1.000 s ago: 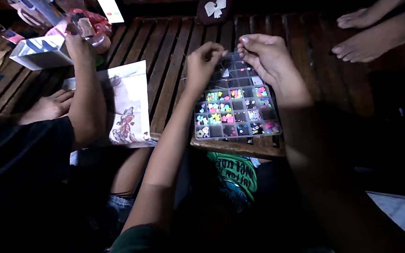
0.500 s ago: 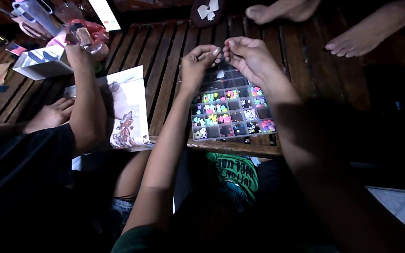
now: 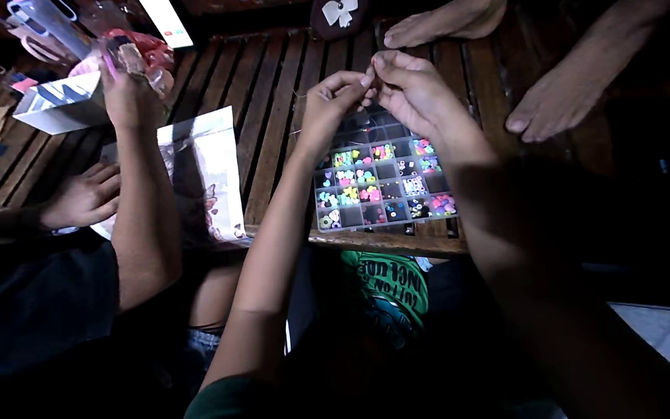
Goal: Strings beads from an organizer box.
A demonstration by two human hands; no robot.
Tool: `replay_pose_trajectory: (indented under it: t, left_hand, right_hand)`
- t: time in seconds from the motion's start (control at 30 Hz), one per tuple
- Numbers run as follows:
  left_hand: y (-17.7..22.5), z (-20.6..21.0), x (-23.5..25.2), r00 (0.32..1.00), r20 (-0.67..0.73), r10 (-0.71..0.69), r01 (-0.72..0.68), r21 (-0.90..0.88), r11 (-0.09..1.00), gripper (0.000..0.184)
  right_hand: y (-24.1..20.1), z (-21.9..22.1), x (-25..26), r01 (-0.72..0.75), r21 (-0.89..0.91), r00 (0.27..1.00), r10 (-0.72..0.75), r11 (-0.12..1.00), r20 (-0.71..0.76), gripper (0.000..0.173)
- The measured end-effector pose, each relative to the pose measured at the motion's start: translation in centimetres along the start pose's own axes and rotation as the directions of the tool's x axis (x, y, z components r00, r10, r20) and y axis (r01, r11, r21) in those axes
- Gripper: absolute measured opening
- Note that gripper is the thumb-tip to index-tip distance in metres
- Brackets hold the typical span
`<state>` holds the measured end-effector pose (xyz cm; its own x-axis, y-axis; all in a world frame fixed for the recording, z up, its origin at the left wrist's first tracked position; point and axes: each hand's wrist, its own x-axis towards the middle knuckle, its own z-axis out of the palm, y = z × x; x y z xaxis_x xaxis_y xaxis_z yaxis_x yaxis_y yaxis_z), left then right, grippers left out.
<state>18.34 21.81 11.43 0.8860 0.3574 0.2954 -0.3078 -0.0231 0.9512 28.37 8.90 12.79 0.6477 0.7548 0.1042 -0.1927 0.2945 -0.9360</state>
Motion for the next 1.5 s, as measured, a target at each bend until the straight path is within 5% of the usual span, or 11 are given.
replay_pose_trajectory:
  t: [0.43, 1.5]
  left_hand:
    - [0.3, 0.1, -0.2, 0.997, 0.059, 0.039, -0.031, -0.140, 0.990, 0.012]
    - [1.2, 0.8, -0.3, 0.996, 0.068, 0.052, -0.040, -0.175, 0.984, 0.011]
  right_hand:
    - [0.1, -0.1, -0.2, -0.005, 0.113, 0.990, -0.010, 0.994, 0.139, 0.015]
    - [0.2, -0.7, -0.1, 0.060, 0.165, 0.963, -0.101, 0.984, 0.249, 0.020]
